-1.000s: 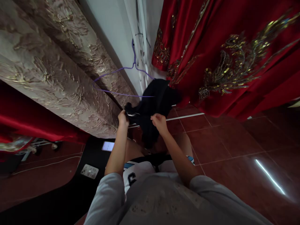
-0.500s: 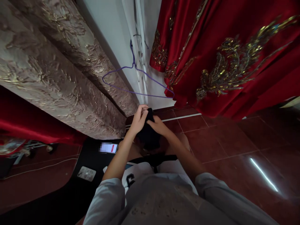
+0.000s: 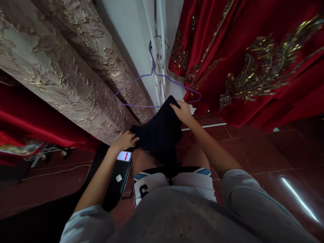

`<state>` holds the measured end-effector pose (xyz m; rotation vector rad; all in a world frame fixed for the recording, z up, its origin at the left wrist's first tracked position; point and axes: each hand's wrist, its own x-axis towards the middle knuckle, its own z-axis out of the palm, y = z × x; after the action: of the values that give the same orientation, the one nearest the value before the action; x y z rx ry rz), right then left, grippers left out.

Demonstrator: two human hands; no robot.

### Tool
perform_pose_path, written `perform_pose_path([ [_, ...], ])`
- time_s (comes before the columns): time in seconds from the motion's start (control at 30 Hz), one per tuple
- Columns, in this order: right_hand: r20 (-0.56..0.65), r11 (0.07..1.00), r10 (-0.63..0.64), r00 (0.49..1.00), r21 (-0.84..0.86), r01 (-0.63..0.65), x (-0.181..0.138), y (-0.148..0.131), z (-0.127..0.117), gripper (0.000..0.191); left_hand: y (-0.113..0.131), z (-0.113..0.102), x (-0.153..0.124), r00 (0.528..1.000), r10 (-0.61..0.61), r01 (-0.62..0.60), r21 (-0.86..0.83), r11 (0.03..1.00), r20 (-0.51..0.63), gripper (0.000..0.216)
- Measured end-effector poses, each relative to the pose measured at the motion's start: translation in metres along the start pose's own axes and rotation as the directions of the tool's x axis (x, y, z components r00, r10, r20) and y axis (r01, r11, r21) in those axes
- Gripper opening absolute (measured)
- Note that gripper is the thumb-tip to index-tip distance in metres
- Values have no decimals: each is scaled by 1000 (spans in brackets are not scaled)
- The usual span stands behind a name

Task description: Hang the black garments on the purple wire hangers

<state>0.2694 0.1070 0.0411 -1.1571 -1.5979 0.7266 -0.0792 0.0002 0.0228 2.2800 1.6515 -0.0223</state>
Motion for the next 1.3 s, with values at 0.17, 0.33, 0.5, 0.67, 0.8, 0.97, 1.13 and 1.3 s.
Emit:
perform_pose_path([
  [0.17,-40,992,-36,999,-125,31,-8,-18,-43,45,0,-62,12,876,0,1,2,1000,-482,30],
  [0.33,30,989,-11,999,-146,15,-13,-29,-43,45,10,-87,39,672,-184,42,-211,977,-717,23],
  [0.5,-22,986,-42,999,-162,37,-15,-37,-41,43,4,-90,41,605,-176,84,-157,984,-776,19],
  [0.67,-83,996,-2,997,-86,-5,-10,-29,-46,41,-3,-104,38,800,-294,221,-200,955,-523,26],
  [0.8,-50,1000,24,998,4,-24,-6,-21,-51,34,-13,-100,38,960,-222,186,-202,961,-170,33],
  [0.97,-48,1000,6,999,7,-6,-5,-24,-51,35,-2,-112,36,800,28,-135,-134,982,-599,32],
  [1.13,84,1000,4,996,19,-6,-23,-34,-41,34,45,-134,61,702,232,-386,-85,919,-673,24],
  [1.3,-216,971,-220,951,-140,193,-37,-39,-82,40,52,-139,85,699,268,-357,2,934,-663,30],
])
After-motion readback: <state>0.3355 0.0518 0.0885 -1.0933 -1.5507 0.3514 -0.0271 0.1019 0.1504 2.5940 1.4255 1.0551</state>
